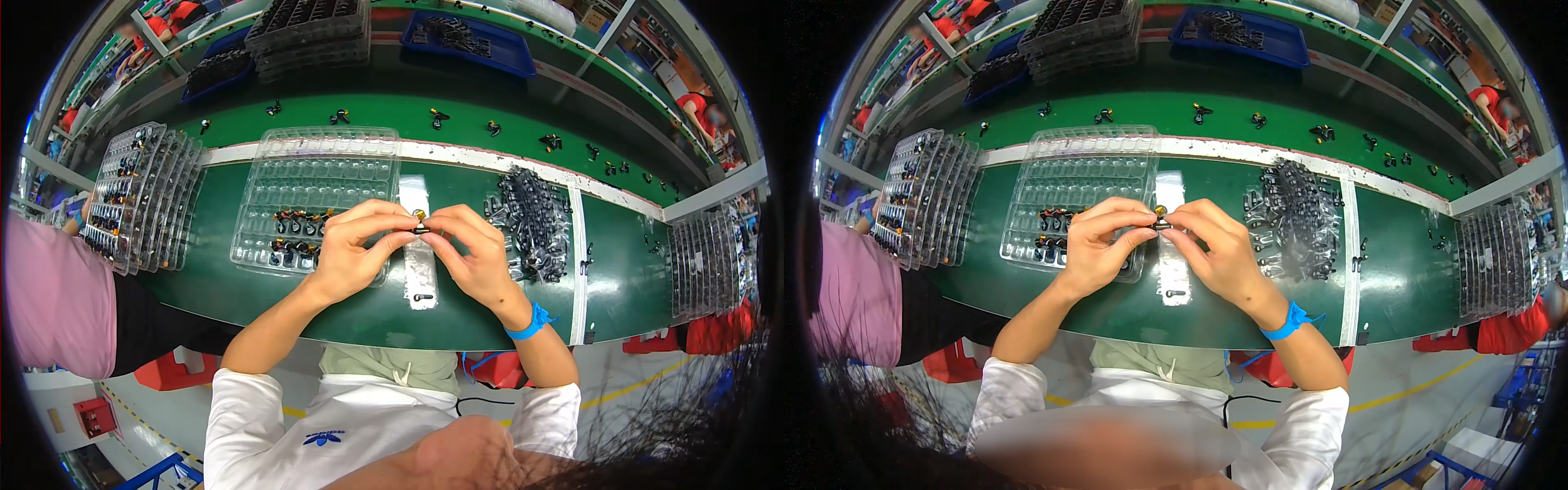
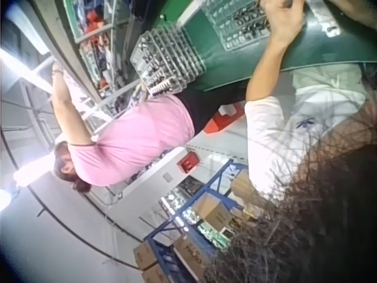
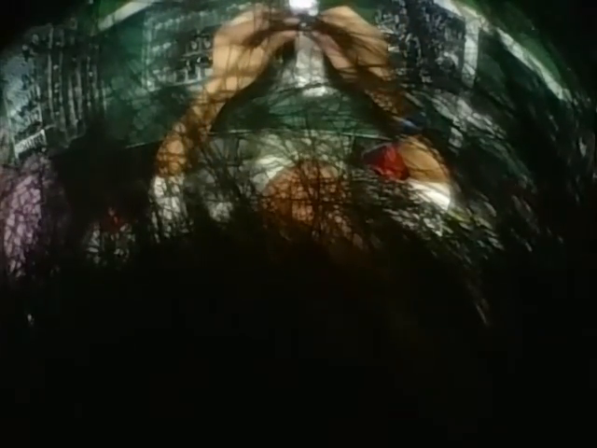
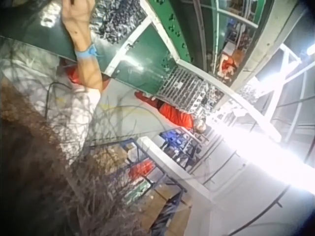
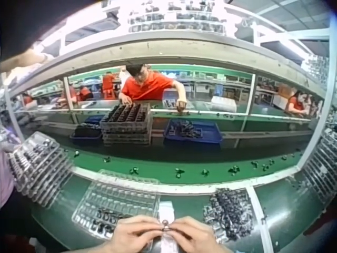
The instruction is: The person picks up a black component and a yellow piece by hand, fits them together, and places the assembled unit into a plastic tray. This process is repeated for several components throughout the video.
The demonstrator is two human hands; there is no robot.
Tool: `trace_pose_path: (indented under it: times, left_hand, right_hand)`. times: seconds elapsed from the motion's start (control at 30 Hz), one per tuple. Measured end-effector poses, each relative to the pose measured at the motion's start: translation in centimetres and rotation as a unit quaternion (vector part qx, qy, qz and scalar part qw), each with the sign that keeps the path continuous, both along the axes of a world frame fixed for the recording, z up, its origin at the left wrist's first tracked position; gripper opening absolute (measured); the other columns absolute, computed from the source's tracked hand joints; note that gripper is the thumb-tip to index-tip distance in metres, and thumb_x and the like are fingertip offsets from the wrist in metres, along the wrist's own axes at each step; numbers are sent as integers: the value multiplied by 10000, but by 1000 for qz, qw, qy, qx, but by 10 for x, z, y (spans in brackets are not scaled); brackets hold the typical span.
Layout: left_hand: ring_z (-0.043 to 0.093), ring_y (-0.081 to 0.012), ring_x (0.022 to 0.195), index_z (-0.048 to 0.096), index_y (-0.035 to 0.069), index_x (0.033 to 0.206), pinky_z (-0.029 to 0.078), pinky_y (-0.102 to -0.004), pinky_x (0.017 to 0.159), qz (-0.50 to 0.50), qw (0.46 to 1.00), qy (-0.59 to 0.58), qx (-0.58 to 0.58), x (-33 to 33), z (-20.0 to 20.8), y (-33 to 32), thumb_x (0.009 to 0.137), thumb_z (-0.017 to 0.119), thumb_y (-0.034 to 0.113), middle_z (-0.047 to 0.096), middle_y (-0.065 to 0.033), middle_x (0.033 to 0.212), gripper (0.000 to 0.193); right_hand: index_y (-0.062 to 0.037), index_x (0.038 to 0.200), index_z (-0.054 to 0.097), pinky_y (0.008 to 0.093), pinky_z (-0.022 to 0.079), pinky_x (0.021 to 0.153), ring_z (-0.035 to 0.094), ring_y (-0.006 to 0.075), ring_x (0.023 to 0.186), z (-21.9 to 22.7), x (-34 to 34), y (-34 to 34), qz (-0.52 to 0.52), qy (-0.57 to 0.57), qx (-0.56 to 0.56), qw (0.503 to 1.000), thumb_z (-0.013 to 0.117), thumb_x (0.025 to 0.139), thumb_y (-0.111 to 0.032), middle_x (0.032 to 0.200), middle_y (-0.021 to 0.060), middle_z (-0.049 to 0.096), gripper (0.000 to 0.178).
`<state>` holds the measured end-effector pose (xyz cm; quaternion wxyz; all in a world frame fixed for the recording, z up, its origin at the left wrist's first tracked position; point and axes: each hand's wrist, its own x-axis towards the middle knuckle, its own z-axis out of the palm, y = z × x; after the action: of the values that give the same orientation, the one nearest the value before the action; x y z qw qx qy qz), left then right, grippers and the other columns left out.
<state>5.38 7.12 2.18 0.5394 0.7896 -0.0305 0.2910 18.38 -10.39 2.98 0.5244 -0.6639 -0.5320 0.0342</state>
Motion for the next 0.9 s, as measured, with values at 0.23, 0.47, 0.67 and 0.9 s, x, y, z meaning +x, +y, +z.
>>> trace_pose_path:
  times: [0.23, 0.47, 0.67, 0.9]
  left_hand:
    - [715, -194, 930, 775, -14, 1053, 593, -290, 817, 9, 1000, -7, 25, -1, 0, 0, 855, 762, -70, 737, -127, 1034, 206]
    - [717, -204, 908, 771, -20, 1045, 582, -289, 791, 53, 997, -29, 38, 0, -2, -9, 857, 761, -67, 740, -138, 1013, 194]
    - [719, -223, 941, 767, -17, 1050, 584, -306, 811, 26, 998, -17, 48, 1, 3, 0, 867, 746, -57, 736, -139, 1035, 189]
    - [717, -167, 958, 754, -4, 1094, 591, -307, 830, 54, 985, 115, 118, 43, 10, 90, 895, 753, 55, 744, -105, 1074, 208]
  right_hand:
    - [34, 1003, 730, 314, 569, 727, 713, 244, 836, -3, 2, 0, 26, 11, 14, 1000, 767, 861, 24, 986, 147, 722, 146]
    - [41, 965, 724, 310, 563, 705, 714, 243, 803, -3, -9, 5, -20, -33, 37, 999, 760, 856, 26, 927, 141, 725, 116]
    - [35, 987, 745, 302, 565, 690, 712, 207, 784, -8, -10, 6, -12, 48, 50, 998, 766, 870, 3, 938, 130, 738, 122]
    - [46, 1016, 733, 291, 575, 698, 718, 164, 764, -24, 22, -3, 22, 151, -155, 976, 715, 946, -78, 860, 114, 750, 143]
